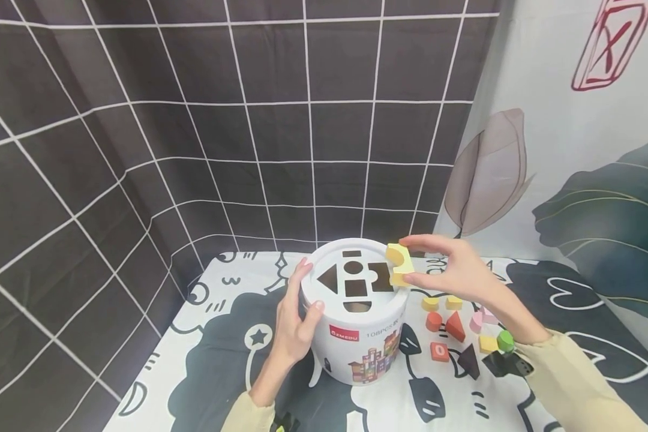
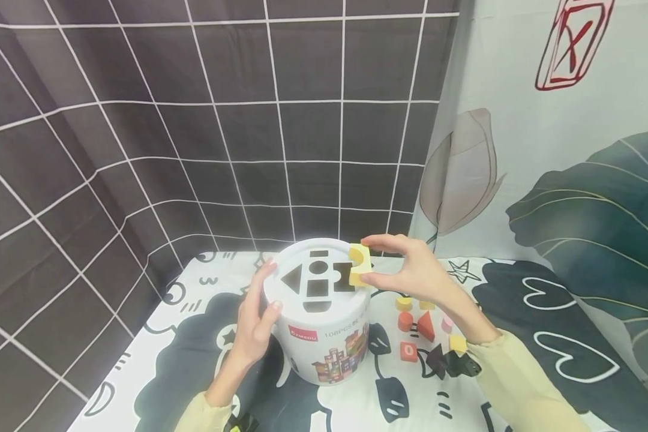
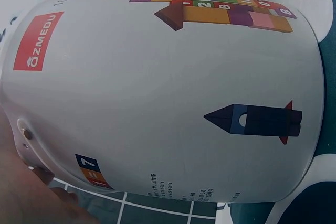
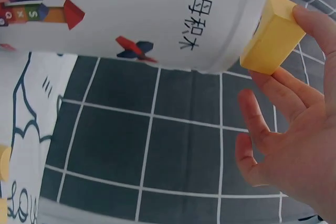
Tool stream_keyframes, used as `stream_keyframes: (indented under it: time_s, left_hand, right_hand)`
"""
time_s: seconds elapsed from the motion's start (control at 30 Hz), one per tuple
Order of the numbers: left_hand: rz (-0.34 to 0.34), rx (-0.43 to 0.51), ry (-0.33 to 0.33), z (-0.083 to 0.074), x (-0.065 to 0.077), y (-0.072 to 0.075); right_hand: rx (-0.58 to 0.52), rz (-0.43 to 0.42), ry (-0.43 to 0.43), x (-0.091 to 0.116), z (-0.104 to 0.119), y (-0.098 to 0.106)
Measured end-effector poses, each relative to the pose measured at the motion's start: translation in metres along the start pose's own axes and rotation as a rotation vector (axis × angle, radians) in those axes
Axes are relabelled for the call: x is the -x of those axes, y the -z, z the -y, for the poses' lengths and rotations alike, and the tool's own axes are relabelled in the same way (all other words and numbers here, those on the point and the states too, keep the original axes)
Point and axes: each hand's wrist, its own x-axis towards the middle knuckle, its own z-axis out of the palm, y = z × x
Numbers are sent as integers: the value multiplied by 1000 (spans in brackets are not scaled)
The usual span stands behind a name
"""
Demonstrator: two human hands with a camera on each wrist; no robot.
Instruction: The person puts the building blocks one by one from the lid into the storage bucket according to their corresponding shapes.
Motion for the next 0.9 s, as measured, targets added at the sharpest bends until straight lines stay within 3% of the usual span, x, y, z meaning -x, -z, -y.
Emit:
stream_keyframes:
  time_s: [0.3, 0.63, 0.9]
  left_hand:
    - [-2, 3, 0, -1, -2, -1]
    - [-5, 5, 7, 0, 0, -1]
    - [-5, 11, 17, 1, 1, -1]
  right_hand:
    - [-26, 25, 10, -9, -4, -14]
    - [-32, 55, -69, -12, -6, -25]
    - [-51, 75, -44, -10, -8, -28]
